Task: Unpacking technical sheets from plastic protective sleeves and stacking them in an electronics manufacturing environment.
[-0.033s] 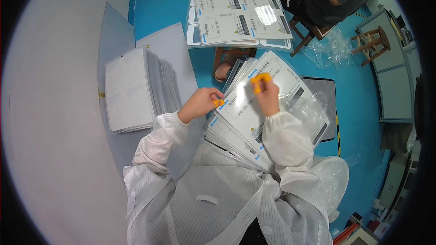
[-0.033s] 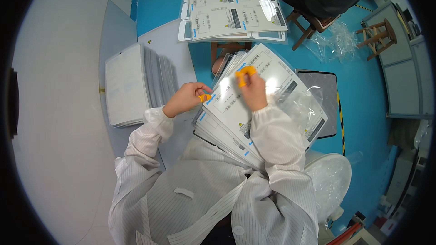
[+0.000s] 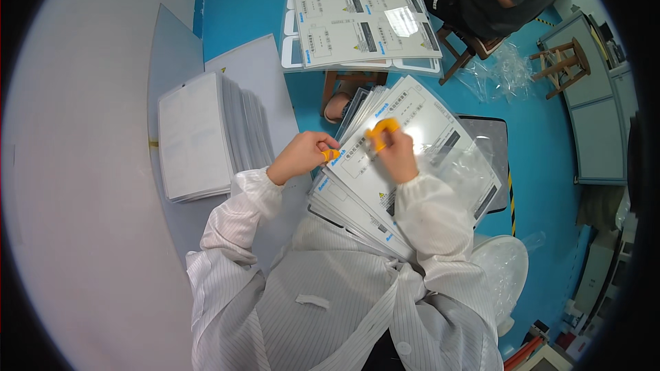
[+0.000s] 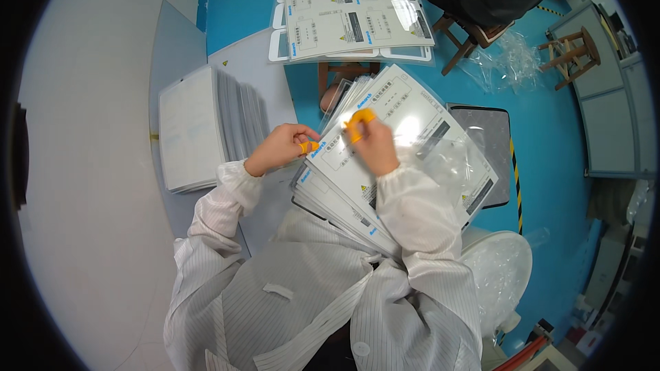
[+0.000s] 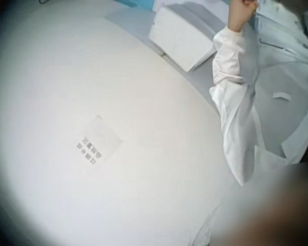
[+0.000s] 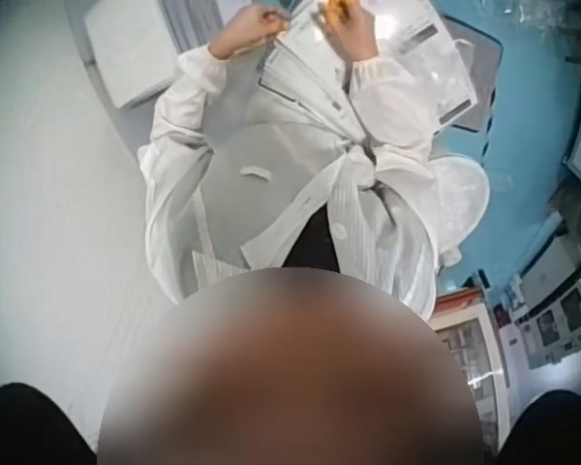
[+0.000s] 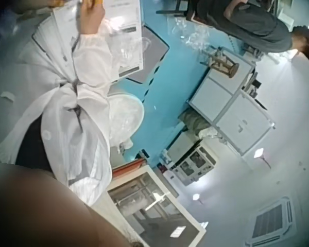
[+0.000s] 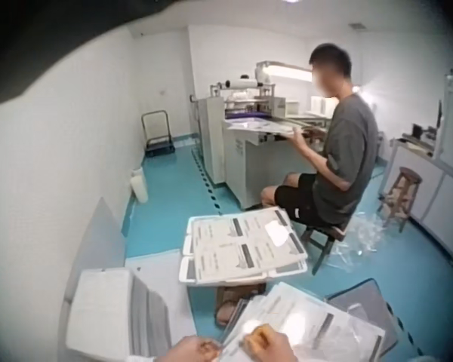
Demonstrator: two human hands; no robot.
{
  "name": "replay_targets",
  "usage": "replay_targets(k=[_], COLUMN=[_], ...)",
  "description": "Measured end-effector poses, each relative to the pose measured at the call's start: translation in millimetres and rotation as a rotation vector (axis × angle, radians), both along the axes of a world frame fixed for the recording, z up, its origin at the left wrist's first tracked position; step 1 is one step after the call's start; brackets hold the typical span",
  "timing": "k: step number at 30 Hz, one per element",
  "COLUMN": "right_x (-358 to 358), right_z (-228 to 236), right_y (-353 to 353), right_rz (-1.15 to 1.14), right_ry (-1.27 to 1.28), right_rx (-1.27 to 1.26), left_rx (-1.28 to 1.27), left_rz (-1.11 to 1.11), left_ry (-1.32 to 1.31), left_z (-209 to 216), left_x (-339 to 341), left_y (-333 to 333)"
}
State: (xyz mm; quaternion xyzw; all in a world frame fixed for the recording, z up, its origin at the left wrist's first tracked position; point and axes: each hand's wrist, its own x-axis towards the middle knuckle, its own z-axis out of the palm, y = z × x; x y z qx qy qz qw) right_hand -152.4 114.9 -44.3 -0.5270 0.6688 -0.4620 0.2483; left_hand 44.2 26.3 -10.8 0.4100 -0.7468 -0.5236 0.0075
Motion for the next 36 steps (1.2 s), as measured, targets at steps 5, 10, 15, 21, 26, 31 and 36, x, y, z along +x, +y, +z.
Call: replay_targets(k=[5, 10, 15, 21, 26, 31, 36], right_x=[63.4, 49.6, 47.8, 64.4, 45.8, -9.3, -21.7], right_z=[5.3, -4.1, 8.5, -6.6, -8.5, 0.1, -0.1], right_y=[22.2, 18.8, 21.2, 27.8, 30.2, 27.7, 41.8], right_rz=[0.204, 0.03, 0.013, 0.17, 0.191, -0.203, -0.057], right_ry=[0.206, 0.181, 0.077, 0.108, -0.09, -0.911, -0.869], right_rx=[0.075, 0.136, 0.156, 0.059, 0.099, -0.37, 0.009], left_rx=[0.34, 0.303, 0.315, 0.435, 0.554, 0.548, 0.602], left_rz=[0.134, 0.13, 0.151, 0.047, 0.04, -0.003, -0.022], left_ry=[0.232, 0.217, 0.188, 0.29, 0.32, 0.299, 0.279], left_z=[-5.5, -6.1, -7.5, 0.0, -7.5, -21.9, 0.3], left_x=[-0.4, -1.4, -1.0, 7.5, 15.4, 20.6, 13.0], left_y=[0.7, 1.4, -0.8, 0.0, -4.3, -11.6, -15.1])
